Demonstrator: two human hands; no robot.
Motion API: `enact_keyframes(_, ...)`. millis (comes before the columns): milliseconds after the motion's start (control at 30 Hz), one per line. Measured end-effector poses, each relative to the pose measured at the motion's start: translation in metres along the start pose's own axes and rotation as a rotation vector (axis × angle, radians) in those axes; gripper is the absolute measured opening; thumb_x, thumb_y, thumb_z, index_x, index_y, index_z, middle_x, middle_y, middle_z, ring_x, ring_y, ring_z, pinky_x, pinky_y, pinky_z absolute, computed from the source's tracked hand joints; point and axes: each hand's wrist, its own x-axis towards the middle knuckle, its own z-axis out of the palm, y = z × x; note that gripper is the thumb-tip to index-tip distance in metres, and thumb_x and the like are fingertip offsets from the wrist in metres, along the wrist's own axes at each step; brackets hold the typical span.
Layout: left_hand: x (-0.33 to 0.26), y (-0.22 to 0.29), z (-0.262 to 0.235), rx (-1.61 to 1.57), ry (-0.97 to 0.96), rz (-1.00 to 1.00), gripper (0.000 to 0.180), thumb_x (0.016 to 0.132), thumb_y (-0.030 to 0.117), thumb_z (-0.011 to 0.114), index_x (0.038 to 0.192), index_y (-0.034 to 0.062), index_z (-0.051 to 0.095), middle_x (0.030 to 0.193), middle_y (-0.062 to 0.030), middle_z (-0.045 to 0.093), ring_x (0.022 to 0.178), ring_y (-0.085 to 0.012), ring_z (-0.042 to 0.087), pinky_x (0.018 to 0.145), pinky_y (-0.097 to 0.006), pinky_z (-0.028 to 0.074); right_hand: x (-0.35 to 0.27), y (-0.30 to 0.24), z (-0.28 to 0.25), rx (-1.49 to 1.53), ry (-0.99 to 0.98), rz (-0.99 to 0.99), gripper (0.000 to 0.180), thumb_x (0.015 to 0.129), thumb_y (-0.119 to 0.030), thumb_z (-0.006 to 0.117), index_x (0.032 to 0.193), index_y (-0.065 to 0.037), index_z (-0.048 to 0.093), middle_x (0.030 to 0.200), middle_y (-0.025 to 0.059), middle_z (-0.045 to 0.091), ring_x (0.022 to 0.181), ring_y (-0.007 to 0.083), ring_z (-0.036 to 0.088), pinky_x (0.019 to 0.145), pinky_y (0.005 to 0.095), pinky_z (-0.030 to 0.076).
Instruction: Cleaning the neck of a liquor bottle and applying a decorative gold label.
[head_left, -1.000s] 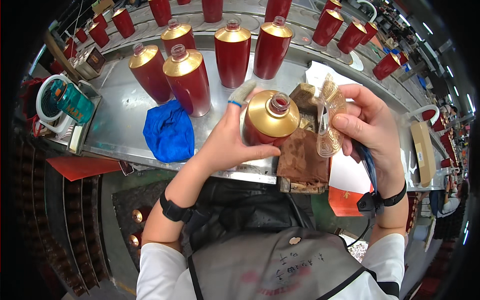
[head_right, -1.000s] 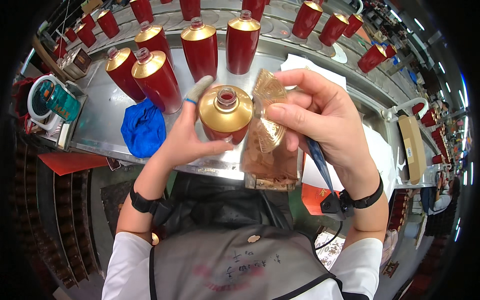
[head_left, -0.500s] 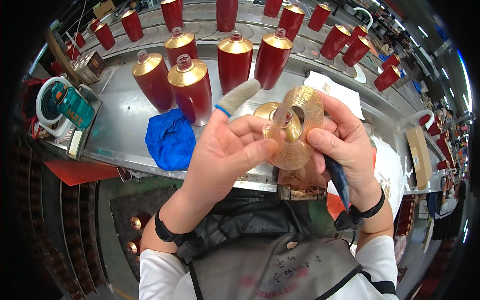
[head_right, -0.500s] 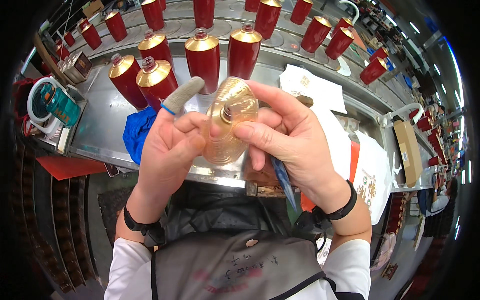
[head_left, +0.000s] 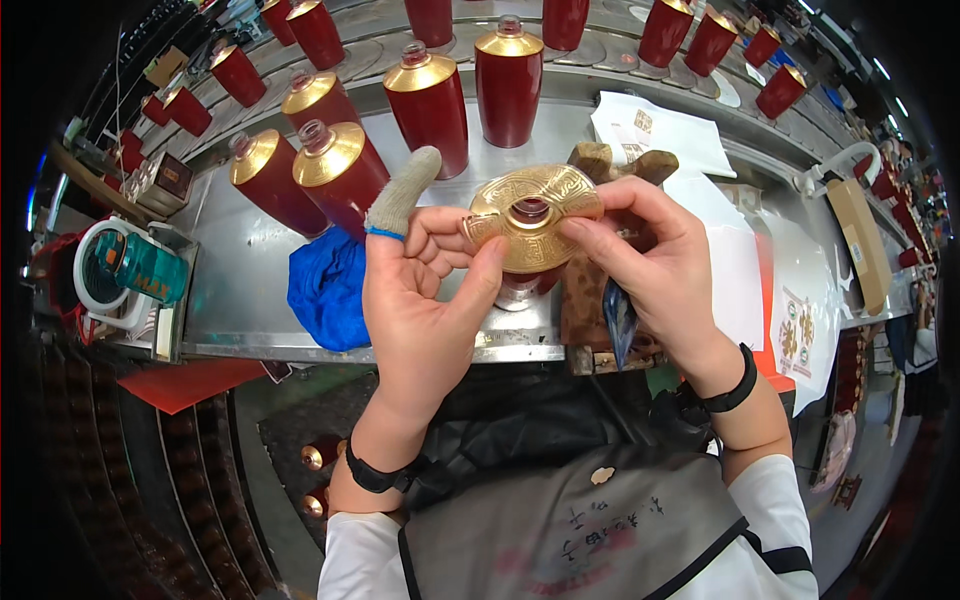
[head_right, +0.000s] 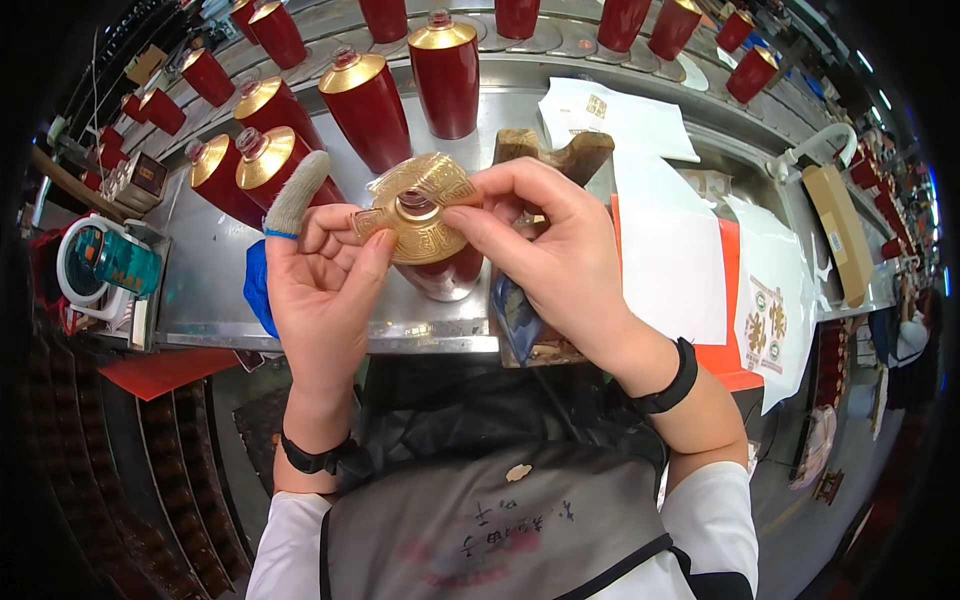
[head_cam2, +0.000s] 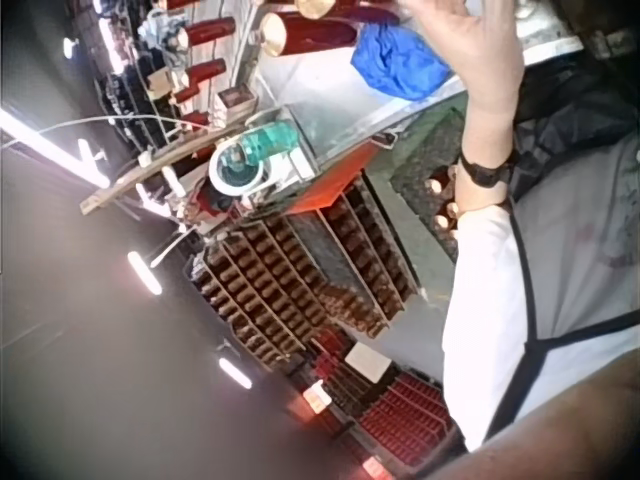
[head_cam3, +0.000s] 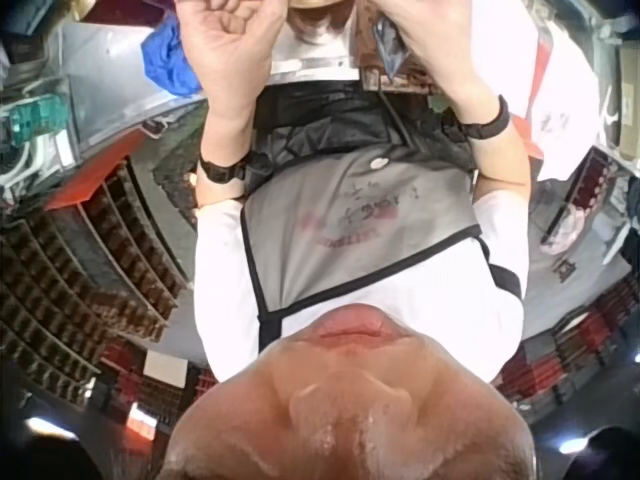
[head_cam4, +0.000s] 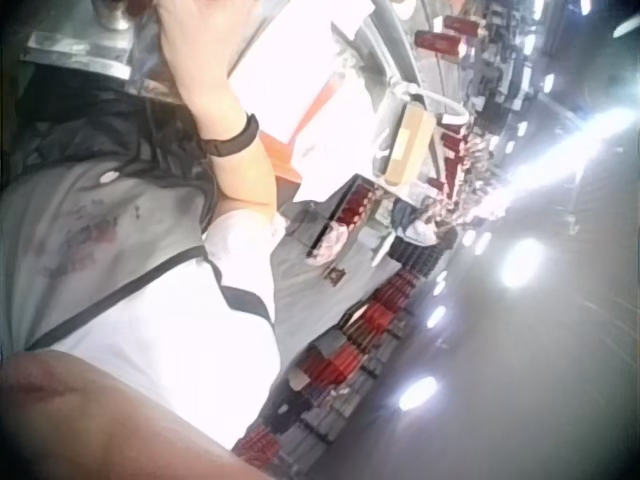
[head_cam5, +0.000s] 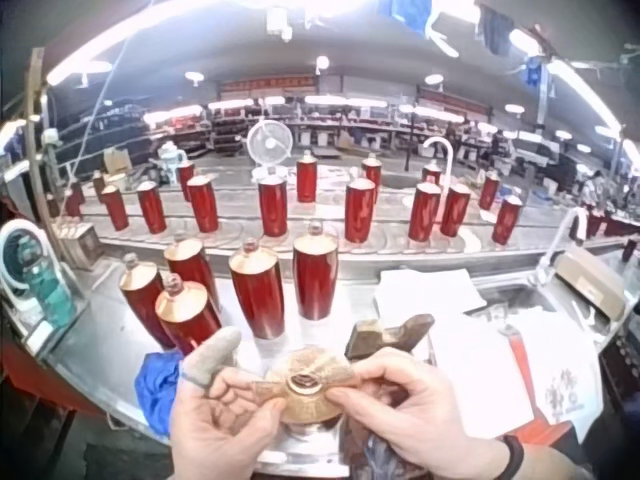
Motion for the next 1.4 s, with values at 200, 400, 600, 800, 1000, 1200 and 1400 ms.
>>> enact_keyframes(200,0.003,-0.001,-0.003,0.085,-0.007,0.034,0.069,0.087,-0.015,0.060,0.148,-0.0008,0.030,0.109,-0.0116,0.058,0.102,-0.0148,0.063,0.089,-0.026,0.053,0.003,0.006,0.003,0.068,-0.013,0.005,0.017,0.088,-0.008,0.074,0.100,0.000,0.065,0.083,-0.0030,0.063,0.074,0.0003,0.053,0.065,0.0172,0.045)
enact_keyframes(400,0.007,0.002,-0.004,0.098,0.000,0.007,0.070,0.086,-0.007,0.068,0.146,-0.0009,0.032,0.102,-0.0076,0.062,0.089,-0.0092,0.061,0.077,-0.021,0.049,0.002,0.010,0.007,0.134,-0.007,0.012,0.017,0.088,-0.008,0.075,0.097,0.000,0.062,0.079,-0.0033,0.061,0.066,-0.0013,0.053,0.058,0.0155,0.044)
enact_keyframes(600,0.010,0.002,-0.008,0.183,-0.023,0.042,0.071,0.088,-0.008,0.066,0.148,0.0005,0.030,0.103,-0.0106,0.062,0.086,-0.0097,0.062,0.076,-0.021,0.051,0.003,0.012,0.007,0.118,-0.005,0.010,0.018,0.088,-0.008,0.075,0.098,0.000,0.062,0.079,-0.0036,0.060,0.066,-0.0016,0.053,0.057,0.0157,0.044)
enact_keyframes(800,0.010,-0.001,-0.010,0.227,-0.047,0.063,0.072,0.089,-0.009,0.064,0.150,0.0014,0.027,0.104,-0.0134,0.061,0.084,-0.0102,0.065,0.075,-0.020,0.052,0.003,0.014,0.007,0.100,-0.002,0.006,0.018,0.088,-0.009,0.075,0.098,-0.001,0.063,0.080,-0.0047,0.060,0.068,-0.0024,0.052,0.058,0.0149,0.042)
enact_keyframes(1000,0.011,-0.001,-0.010,0.209,-0.047,0.060,0.071,0.089,-0.010,0.064,0.149,0.0009,0.028,0.104,-0.0133,0.061,0.084,-0.0094,0.065,0.074,-0.020,0.052,0.001,0.014,0.006,0.101,-0.017,0.035,0.019,0.087,-0.010,0.076,0.099,-0.002,0.064,0.080,-0.0057,0.061,0.068,-0.0028,0.050,0.059,0.0147,0.040)
enact_keyframes(1200,0.012,0.000,-0.011,0.181,-0.040,0.017,0.070,0.087,-0.007,0.067,0.147,-0.0003,0.031,0.103,-0.0111,0.061,0.084,-0.0084,0.062,0.075,-0.020,0.051,0.003,0.014,0.007,0.106,-0.014,0.033,0.019,0.086,-0.010,0.077,0.099,-0.003,0.065,0.080,-0.0056,0.061,0.068,-0.0025,0.050,0.059,0.0148,0.040)
enact_keyframes(1400,0.014,-0.004,-0.012,0.068,-0.012,-0.051,0.066,0.088,-0.002,0.067,0.145,-0.0019,0.033,0.109,-0.0101,0.059,0.093,-0.0090,0.058,0.085,-0.023,0.048,0.006,0.013,0.003,0.057,-0.035,0.004,0.020,0.086,-0.010,0.078,0.099,-0.002,0.065,0.079,-0.0050,0.062,0.068,-0.0014,0.051,0.061,0.0155,0.041)
